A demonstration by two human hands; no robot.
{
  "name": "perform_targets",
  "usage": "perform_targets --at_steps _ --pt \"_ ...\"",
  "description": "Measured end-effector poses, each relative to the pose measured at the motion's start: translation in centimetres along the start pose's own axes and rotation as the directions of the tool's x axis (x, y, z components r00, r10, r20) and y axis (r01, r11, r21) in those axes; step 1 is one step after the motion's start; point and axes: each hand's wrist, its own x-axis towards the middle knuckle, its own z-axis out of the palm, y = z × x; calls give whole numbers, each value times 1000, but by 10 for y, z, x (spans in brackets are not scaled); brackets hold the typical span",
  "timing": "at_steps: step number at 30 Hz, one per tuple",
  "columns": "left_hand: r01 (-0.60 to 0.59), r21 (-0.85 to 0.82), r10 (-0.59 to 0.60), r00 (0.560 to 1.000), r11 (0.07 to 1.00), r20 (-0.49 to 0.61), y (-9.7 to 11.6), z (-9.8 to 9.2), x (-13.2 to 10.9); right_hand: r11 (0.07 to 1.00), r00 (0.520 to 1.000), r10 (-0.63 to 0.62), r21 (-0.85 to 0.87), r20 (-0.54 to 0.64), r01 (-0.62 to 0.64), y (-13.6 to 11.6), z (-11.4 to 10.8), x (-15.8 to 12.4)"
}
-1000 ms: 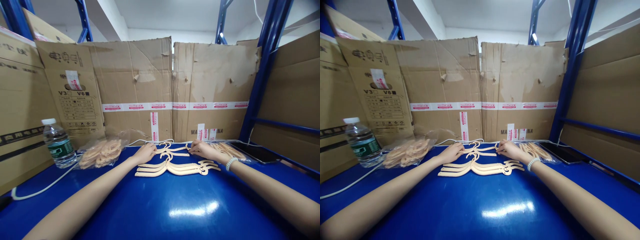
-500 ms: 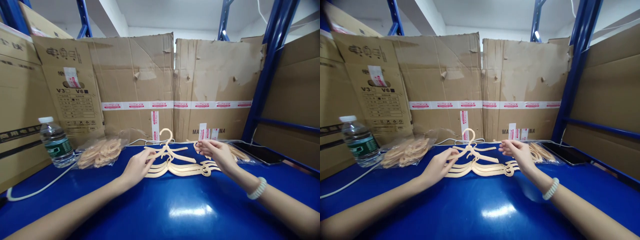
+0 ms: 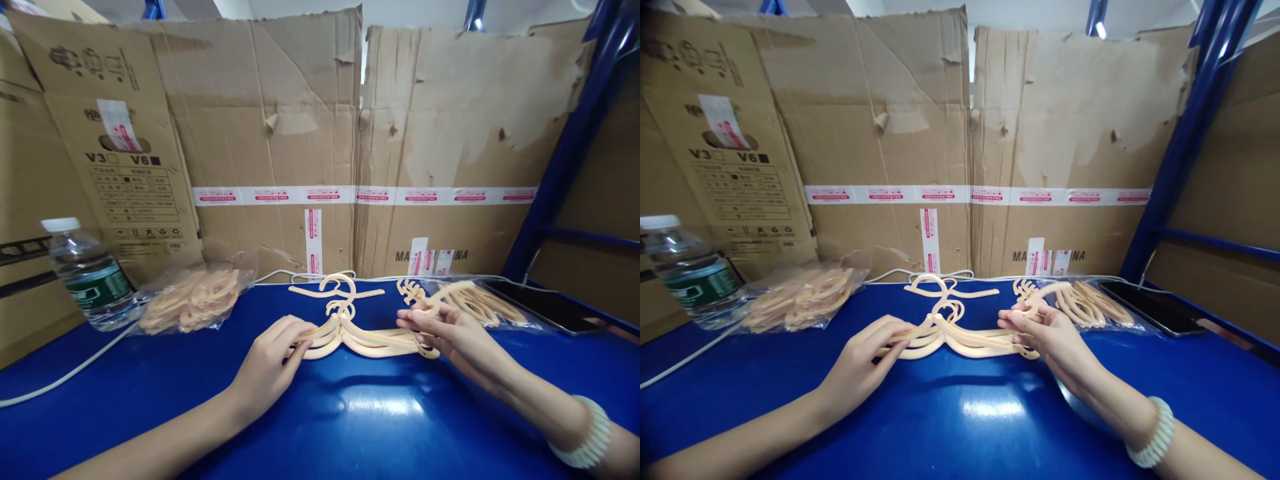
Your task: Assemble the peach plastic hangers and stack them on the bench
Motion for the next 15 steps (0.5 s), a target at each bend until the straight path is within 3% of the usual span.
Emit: perform_targets --at_steps 4,8,15 --pt "73 -17 -73 997 997 4 0 0 -1 997 998 -26 -68 65 31 0 0 -2" --pt "66 0 -66 998 998 -4 3 -1 0 994 997 -35 -101 67 41 1 -3 -1" --pt "28 48 -26 999 998 -45 4 -2 2 993 974 115 -50 196 -107 1 -7 1"
